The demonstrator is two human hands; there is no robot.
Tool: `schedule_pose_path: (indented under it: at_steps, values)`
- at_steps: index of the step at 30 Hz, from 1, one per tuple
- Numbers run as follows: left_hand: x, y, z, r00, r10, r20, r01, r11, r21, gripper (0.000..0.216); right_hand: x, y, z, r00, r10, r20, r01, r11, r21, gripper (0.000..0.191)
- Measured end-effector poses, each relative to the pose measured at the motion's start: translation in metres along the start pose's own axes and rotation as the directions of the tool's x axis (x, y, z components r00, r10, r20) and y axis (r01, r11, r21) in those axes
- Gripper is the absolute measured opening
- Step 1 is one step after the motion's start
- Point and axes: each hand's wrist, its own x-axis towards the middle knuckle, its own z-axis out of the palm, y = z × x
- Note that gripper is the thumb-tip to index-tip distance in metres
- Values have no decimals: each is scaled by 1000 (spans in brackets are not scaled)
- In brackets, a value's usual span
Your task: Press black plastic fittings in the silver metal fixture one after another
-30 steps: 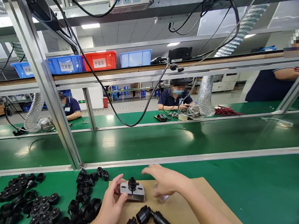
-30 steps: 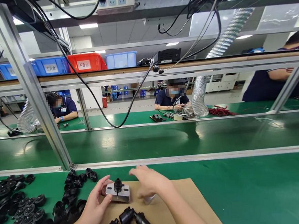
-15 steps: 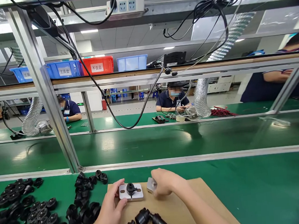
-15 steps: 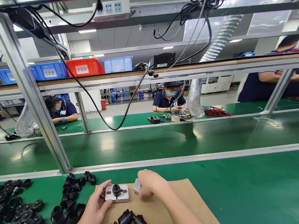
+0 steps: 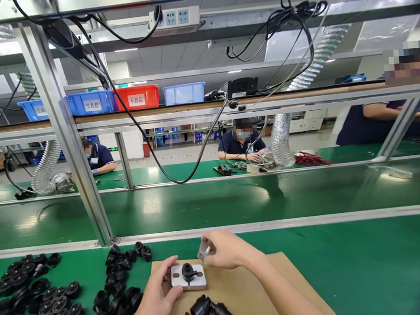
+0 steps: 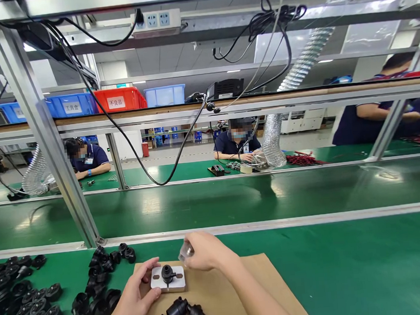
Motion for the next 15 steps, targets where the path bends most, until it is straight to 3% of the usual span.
schedule_pose_path:
  at_steps: [4,8,15]
  values:
    - [1,1,1,1000,16,9,-16,1000,-25,70,-6,-19,-5,984,-178,-24,179,981,81,32]
    - [1,3,1,1000,20,11,-20,1000,-9,69,-9,-33,4,958,-286,22,285,957,43,37]
    - [0,5,0,999,38,2,-38,999,1,67,-13,-42,9,947,-312,82,316,947,-49,40]
